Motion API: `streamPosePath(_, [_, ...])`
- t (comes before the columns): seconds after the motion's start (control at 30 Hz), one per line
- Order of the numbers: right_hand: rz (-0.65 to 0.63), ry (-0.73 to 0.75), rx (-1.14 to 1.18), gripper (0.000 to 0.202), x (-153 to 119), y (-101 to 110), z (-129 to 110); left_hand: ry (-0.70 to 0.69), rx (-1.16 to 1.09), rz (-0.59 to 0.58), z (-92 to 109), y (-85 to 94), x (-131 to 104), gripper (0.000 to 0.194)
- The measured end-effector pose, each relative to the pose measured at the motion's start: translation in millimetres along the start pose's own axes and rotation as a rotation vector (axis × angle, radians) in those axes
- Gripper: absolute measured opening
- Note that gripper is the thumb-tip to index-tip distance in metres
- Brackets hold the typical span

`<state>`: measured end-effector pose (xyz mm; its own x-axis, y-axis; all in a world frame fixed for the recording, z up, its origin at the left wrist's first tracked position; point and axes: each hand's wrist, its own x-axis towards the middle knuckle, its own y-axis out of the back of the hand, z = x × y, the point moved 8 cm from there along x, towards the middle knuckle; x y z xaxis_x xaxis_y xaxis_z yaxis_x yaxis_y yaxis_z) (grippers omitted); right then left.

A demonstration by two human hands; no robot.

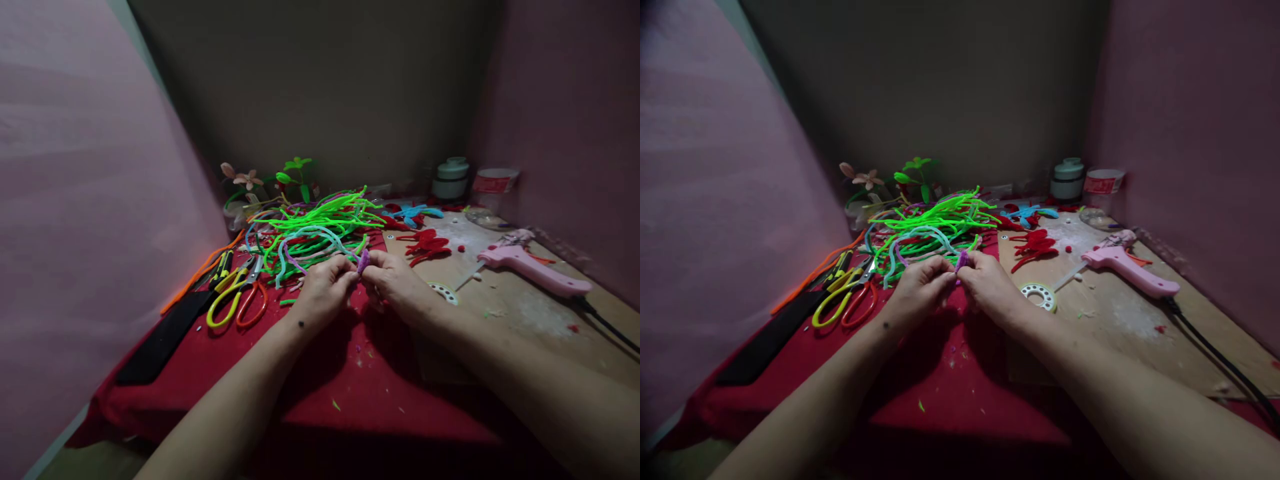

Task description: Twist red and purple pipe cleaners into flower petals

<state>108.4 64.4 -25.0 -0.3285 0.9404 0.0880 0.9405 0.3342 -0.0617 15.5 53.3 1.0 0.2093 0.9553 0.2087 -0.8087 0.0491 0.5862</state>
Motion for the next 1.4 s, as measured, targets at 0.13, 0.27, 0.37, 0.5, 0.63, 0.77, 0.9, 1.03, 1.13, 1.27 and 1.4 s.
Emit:
streamPosePath(0.13, [-0.005, -0.002, 0.094, 0.005, -1.4, -1.3, -3.1, 0.179, -0.232, -0.074, -8.0, 0.1, 0.0, 0.014])
streamPosePath(0.27, [0.044, -0.036, 0.261, 0.005, 1.4, 7.3, -7.1, 0.237, -0.430, -0.177, -9.9, -4.4, -2.3, 0.015])
streamPosePath(0.37, [0.050, 0.017, 0.243, 0.015, 4.4, 12.8, -14.1, 0.266, -0.509, -0.253, -10.7, -9.8, -4.4, 0.016])
streamPosePath(0.5, [0.094, 0.049, 0.197, 0.018, 6.2, 18.8, -13.5, 0.275, -0.527, -0.289, -8.9, -13.4, -4.7, 0.020])
streamPosePath(0.63, [0.130, 0.089, 0.103, 0.017, 4.3, 19.8, -12.9, 0.259, -0.430, -0.218, -10.1, -11.1, -2.2, 0.025])
streamPosePath(0.77, [0.239, 0.248, -0.182, 0.013, -4.1, 21.9, -28.2, 0.237, -0.267, -0.191, -10.9, -13.2, -2.5, 0.026])
streamPosePath(0.9, [0.199, 0.227, -0.137, 0.011, -4.8, 18.6, -31.0, 0.234, -0.252, -0.148, -9.8, -9.2, -3.4, 0.025])
streamPosePath(1.03, [0.103, 0.114, 0.032, 0.017, -1.3, 13.5, -24.4, 0.235, -0.325, -0.183, -9.8, -8.3, -3.1, 0.026])
streamPosePath(1.13, [0.160, 0.143, -0.036, 0.017, -3.3, 16.8, -27.1, 0.250, -0.335, -0.219, -12.1, -10.8, -3.1, 0.025])
streamPosePath(1.27, [0.176, 0.178, -0.092, 0.018, -5.2, 16.1, -28.3, 0.284, -0.362, -0.226, -14.0, -12.7, -4.1, 0.023])
streamPosePath(1.4, [0.107, 0.168, 0.031, 0.018, -1.0, 13.8, -25.0, 0.293, -0.440, -0.247, -13.0, -12.1, -5.3, 0.023])
